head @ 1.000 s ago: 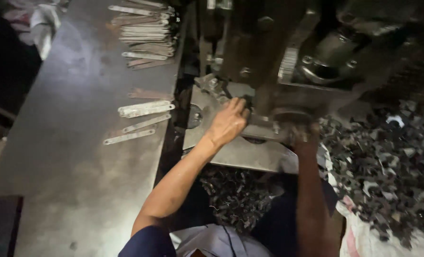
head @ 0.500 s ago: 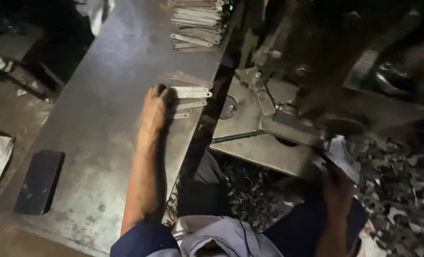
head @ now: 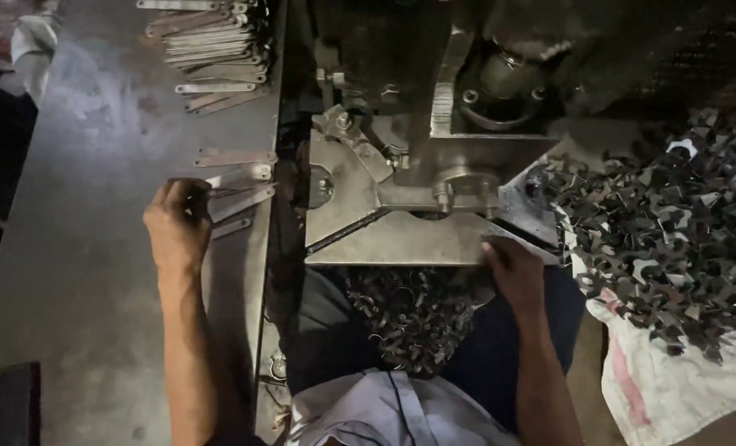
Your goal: Manually assemble and manipulate small metal brackets and pins using a stationary fabrication press.
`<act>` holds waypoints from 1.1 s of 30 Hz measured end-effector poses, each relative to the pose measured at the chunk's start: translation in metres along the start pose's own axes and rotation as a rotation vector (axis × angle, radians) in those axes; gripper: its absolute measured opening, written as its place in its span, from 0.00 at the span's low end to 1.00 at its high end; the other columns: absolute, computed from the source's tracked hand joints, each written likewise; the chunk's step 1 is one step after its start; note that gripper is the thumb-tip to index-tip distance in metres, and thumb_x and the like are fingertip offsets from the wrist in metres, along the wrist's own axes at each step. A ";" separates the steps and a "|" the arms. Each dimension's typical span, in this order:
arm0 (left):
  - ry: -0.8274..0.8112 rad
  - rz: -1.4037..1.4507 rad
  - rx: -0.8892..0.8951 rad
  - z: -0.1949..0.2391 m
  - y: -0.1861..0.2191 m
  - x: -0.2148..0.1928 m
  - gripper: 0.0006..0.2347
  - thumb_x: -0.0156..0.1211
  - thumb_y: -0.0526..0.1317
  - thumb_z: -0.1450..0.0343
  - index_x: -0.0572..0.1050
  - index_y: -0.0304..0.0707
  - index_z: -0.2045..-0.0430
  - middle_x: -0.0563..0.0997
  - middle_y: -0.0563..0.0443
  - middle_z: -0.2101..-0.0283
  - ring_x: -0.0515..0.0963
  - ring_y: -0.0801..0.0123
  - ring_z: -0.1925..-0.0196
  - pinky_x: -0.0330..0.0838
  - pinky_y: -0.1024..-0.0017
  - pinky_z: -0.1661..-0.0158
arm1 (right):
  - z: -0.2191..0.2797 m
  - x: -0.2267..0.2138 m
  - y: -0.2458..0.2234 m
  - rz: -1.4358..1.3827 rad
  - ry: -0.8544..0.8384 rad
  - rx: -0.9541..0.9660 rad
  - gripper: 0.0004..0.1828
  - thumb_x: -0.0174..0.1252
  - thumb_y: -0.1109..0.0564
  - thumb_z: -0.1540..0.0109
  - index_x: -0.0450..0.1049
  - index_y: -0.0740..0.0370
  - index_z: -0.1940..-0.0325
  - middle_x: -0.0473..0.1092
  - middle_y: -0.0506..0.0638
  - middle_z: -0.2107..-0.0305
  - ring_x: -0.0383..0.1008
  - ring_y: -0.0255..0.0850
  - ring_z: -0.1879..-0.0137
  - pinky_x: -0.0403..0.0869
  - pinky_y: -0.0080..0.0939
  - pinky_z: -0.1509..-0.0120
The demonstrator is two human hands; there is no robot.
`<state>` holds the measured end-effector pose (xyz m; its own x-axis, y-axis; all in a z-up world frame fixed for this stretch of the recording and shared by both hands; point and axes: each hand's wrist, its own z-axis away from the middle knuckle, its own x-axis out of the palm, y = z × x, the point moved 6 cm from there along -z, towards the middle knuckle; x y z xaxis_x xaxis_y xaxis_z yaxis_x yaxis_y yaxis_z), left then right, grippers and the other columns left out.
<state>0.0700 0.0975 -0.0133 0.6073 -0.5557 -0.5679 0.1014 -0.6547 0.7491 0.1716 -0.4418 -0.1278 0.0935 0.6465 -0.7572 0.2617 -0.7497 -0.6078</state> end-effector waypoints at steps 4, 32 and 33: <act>-0.023 -0.131 0.333 0.009 0.094 0.014 0.09 0.61 0.25 0.33 0.79 0.31 0.61 0.81 0.37 0.60 0.83 0.49 0.61 0.77 0.61 0.61 | -0.012 0.005 -0.044 -0.098 -0.130 -0.103 0.15 0.60 0.49 0.35 0.81 0.57 0.49 0.80 0.57 0.58 0.81 0.46 0.61 0.78 0.45 0.55; -0.271 -0.384 0.796 0.021 0.152 0.247 0.13 0.58 0.35 0.35 0.77 0.27 0.60 0.76 0.35 0.48 0.73 0.46 0.42 0.71 0.57 0.47 | -0.129 0.066 0.101 -0.177 0.215 -0.216 0.33 0.67 0.46 0.35 0.67 0.75 0.38 0.71 0.68 0.47 0.72 0.66 0.47 0.70 0.61 0.45; -0.270 -0.400 0.767 0.022 0.142 0.246 0.13 0.58 0.35 0.35 0.77 0.27 0.60 0.76 0.35 0.48 0.73 0.46 0.42 0.71 0.57 0.47 | -0.127 0.097 0.151 -0.189 0.186 -0.226 0.33 0.67 0.46 0.35 0.67 0.75 0.38 0.71 0.68 0.47 0.72 0.66 0.47 0.70 0.61 0.45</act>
<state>0.2160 -0.1437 -0.0538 0.4241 -0.2510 -0.8701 -0.3463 -0.9327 0.1003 0.3424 -0.4745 -0.2627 0.1913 0.8015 -0.5666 0.4957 -0.5772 -0.6490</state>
